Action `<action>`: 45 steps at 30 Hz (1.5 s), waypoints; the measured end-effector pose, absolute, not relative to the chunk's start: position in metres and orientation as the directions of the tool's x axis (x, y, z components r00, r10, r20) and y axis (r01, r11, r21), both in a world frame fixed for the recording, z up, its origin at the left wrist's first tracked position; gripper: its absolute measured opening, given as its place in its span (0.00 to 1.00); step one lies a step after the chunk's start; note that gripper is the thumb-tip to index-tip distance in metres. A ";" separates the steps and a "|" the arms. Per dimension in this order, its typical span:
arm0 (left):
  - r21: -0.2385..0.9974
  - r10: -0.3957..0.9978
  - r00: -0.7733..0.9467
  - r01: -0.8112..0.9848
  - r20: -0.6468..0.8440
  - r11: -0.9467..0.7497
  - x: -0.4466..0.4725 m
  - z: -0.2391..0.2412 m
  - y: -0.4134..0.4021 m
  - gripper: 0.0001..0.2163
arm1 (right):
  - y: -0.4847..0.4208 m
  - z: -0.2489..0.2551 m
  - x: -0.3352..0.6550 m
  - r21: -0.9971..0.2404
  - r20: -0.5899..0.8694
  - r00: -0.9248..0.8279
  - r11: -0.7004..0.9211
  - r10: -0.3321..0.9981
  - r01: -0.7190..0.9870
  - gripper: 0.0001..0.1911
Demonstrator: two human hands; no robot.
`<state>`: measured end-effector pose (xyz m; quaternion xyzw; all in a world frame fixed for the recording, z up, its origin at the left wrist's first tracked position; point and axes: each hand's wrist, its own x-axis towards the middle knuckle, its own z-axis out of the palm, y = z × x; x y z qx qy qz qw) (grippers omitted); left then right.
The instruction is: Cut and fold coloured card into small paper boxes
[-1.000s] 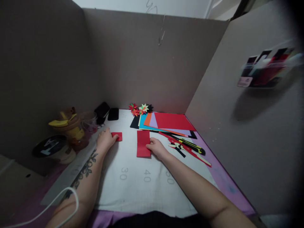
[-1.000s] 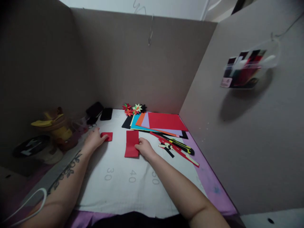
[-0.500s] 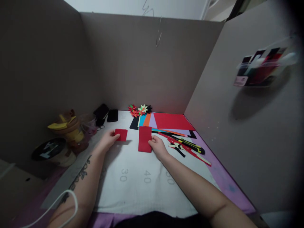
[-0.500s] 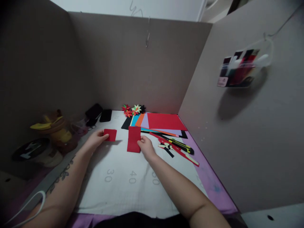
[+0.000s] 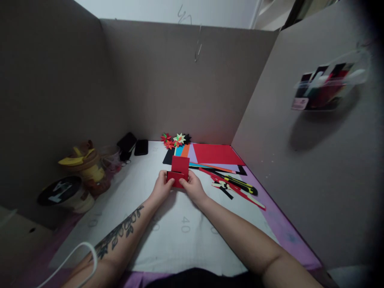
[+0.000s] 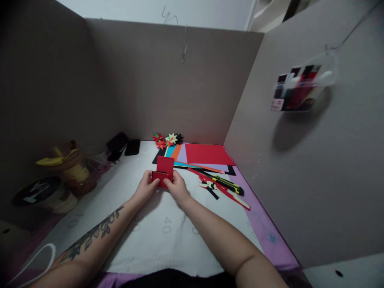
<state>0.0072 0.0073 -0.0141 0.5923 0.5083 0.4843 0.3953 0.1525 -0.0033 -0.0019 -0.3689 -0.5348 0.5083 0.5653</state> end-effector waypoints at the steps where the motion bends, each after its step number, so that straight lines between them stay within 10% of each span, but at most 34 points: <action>1: 0.969 0.985 0.056 0.177 0.166 -0.173 0.007 -0.014 0.007 0.14 | -0.002 -0.003 0.153 -0.960 0.227 -0.070 0.211 0.971 -0.185 0.19; 13: 0.903 0.938 0.222 0.281 0.267 -0.324 0.018 -0.020 0.009 0.24 | 0.008 -0.022 0.150 -0.958 0.182 -0.119 0.149 0.976 -0.246 0.26; 20: 0.851 0.956 0.186 0.438 0.229 -0.289 0.013 -0.023 0.016 0.06 | 0.013 -0.028 0.153 -0.975 0.132 -0.045 0.121 0.990 -0.187 0.19; 28: 0.848 0.928 0.248 0.391 0.277 -0.358 0.010 -0.014 0.013 0.18 | 0.014 -0.027 0.153 -0.974 0.200 -0.050 0.193 0.979 -0.118 0.18; 37: 0.672 0.931 0.315 0.650 0.186 -0.354 -0.014 -0.005 0.017 0.07 | 0.014 -0.025 0.156 -0.981 0.182 -0.011 0.181 0.983 -0.074 0.14; 45: 0.849 0.951 0.302 0.481 0.072 -0.217 -0.008 -0.001 0.010 0.12 | 0.014 -0.026 0.162 -0.983 0.121 0.003 0.120 0.993 -0.138 0.12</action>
